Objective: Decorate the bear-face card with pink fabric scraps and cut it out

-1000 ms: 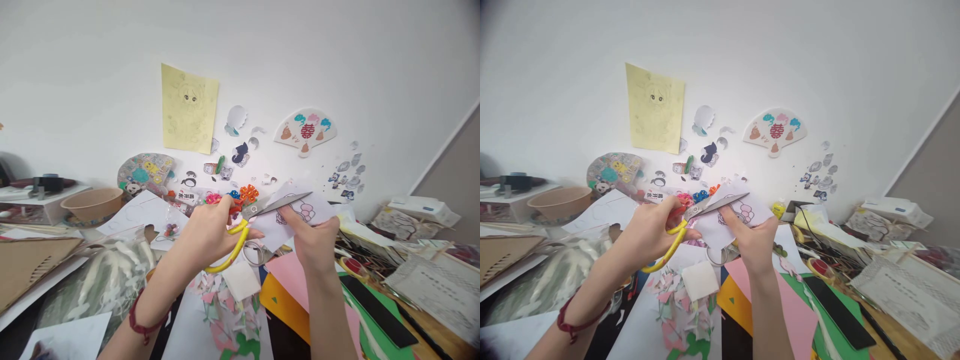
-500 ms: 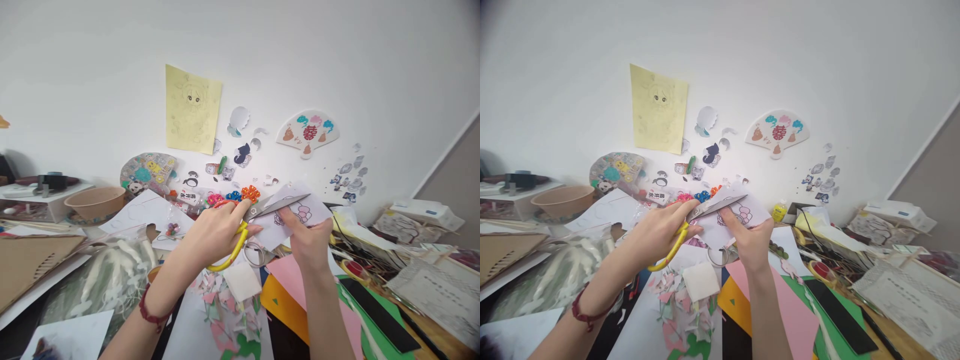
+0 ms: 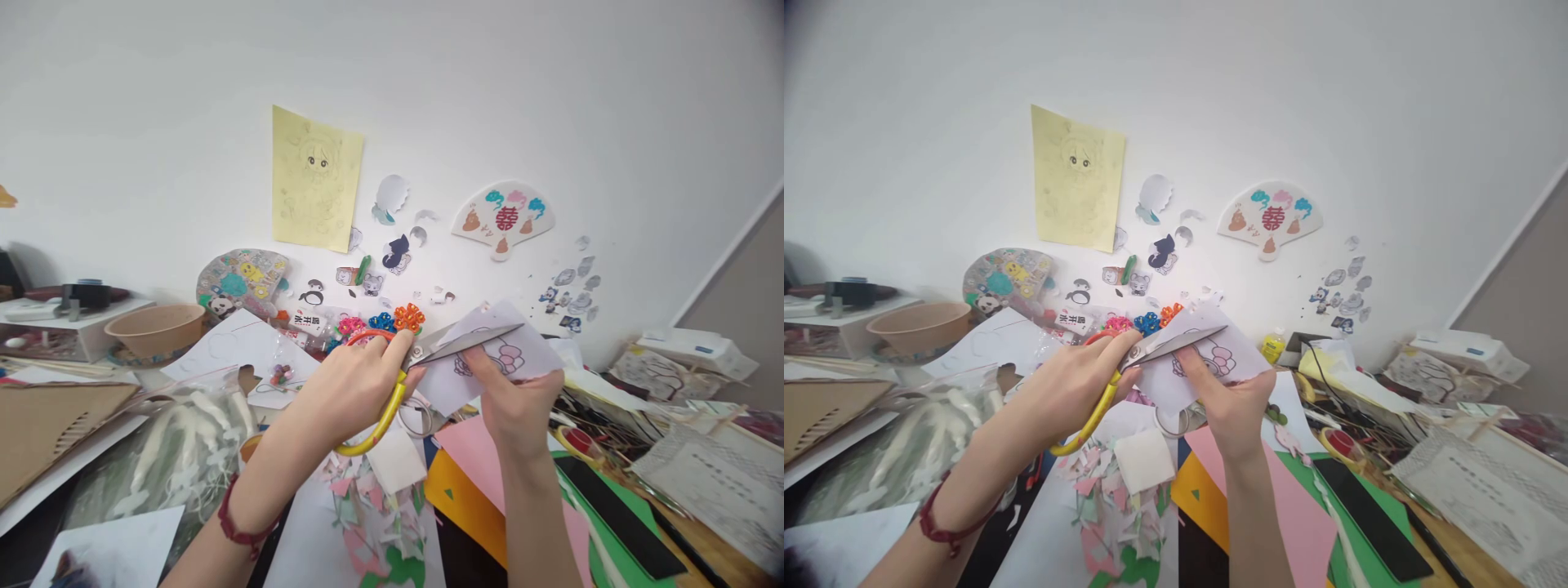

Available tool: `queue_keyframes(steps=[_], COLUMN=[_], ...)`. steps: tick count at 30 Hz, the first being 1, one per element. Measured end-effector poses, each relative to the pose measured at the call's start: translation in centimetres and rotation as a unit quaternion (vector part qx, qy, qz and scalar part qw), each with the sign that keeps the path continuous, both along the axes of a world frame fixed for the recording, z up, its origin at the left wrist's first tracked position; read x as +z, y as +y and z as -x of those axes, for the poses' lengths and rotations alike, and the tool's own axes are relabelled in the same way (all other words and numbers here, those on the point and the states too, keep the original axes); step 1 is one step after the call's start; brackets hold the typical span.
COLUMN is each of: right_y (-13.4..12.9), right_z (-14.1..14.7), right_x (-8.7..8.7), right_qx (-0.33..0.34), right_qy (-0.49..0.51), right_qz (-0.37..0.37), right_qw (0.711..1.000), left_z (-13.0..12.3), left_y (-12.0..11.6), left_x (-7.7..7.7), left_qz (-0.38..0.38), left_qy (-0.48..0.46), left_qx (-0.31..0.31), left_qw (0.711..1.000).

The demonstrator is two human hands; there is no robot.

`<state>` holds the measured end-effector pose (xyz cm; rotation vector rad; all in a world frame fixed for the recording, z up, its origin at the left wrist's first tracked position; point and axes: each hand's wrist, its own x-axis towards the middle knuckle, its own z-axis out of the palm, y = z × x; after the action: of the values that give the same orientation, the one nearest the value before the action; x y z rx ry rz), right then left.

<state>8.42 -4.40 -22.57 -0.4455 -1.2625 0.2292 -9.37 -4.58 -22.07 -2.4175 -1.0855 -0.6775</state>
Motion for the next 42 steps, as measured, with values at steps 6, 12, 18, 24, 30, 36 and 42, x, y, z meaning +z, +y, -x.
queue_keyframes(steps=[6,12,18,24,30,36,42], right_y=[0.24,0.08,-0.27,-0.33,-0.11,-0.34,-0.43], right_z=[-0.07,-0.1,-0.03,-0.14,-0.27,-0.16,-0.04], right_x=[-0.07,-0.08,0.08,-0.01,-0.21,-0.13,0.06], right_qx=[-0.004,-0.01,-0.017,-0.027,-0.029,-0.02,-0.026], right_qy=[0.001,-0.006,-0.015,-0.017,-0.019,-0.024,-0.011], right_qz=[-0.02,-0.029,-0.017,-0.015,-0.007,-0.013,0.007], right_qw=[1.0,1.0,1.0,0.999,0.999,0.999,1.0], left_z=[-0.15,-0.06,0.13,0.13,0.22,0.18,0.2], left_y=[-0.17,-0.33,-0.32,-0.4,-0.42,-0.4,-0.63], left_x=[0.13,0.06,0.09,0.06,0.05,0.07,0.24], left_qz=[-0.016,-0.027,-0.03,-0.028,-0.028,-0.039,-0.037], left_qy=[0.007,0.006,0.01,0.02,0.016,0.015,0.02], left_qx=[0.002,-0.004,-0.003,0.004,-0.003,-0.001,0.003], left_qw=[1.0,1.0,1.0,0.999,0.999,0.999,0.999])
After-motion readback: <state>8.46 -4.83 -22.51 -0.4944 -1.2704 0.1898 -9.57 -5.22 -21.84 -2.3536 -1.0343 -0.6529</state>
